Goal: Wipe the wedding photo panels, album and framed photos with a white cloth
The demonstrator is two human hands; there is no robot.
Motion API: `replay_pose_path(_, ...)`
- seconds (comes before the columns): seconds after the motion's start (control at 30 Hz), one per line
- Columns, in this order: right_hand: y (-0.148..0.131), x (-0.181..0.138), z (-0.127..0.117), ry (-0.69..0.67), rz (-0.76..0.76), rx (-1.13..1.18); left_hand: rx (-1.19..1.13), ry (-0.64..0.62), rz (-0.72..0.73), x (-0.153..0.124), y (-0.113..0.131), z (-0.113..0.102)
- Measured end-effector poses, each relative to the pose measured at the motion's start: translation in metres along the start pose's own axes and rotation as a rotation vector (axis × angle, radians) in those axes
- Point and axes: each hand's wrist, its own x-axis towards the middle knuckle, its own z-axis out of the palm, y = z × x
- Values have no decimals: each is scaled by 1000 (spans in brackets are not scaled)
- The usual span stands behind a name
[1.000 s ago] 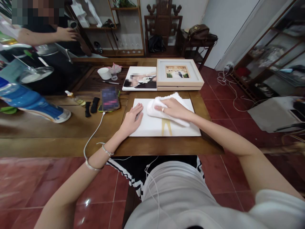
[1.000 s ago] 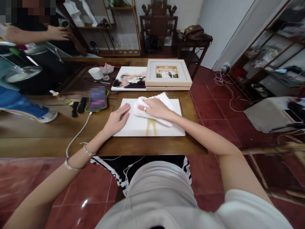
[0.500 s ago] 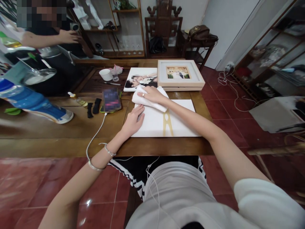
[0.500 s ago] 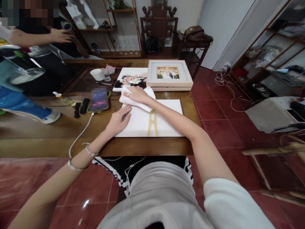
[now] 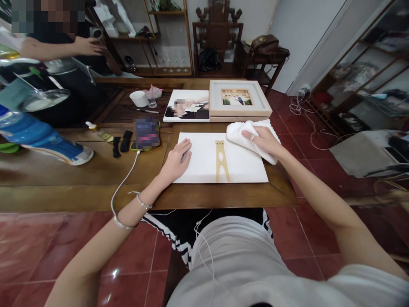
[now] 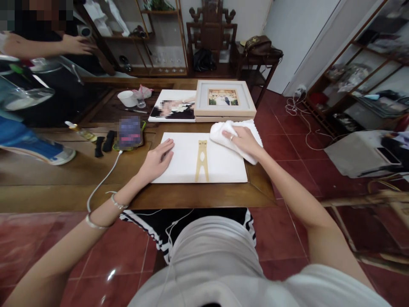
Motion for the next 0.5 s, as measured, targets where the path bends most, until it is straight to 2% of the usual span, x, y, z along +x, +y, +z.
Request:
replay_pose_path(0.07,-10,-25,-5,-94,-39,-27,1,1,0,0,0,0)
replay_pose_path(0.2,-32,-71,-20,-415,-79,-50,4,10,5,-1,0,1)
replay_pose_path(0.3,-40,-89,-30,-604,-89,8,16,19,12,-1,0,1)
replay_pose_path(0.37,-39,-89,-31,-634,-70,39,21,21,15,-1,0,0)
replay_pose_path(0.5,-27,-57,-20,-429,-71,48,13,18,15,-1,-2,0)
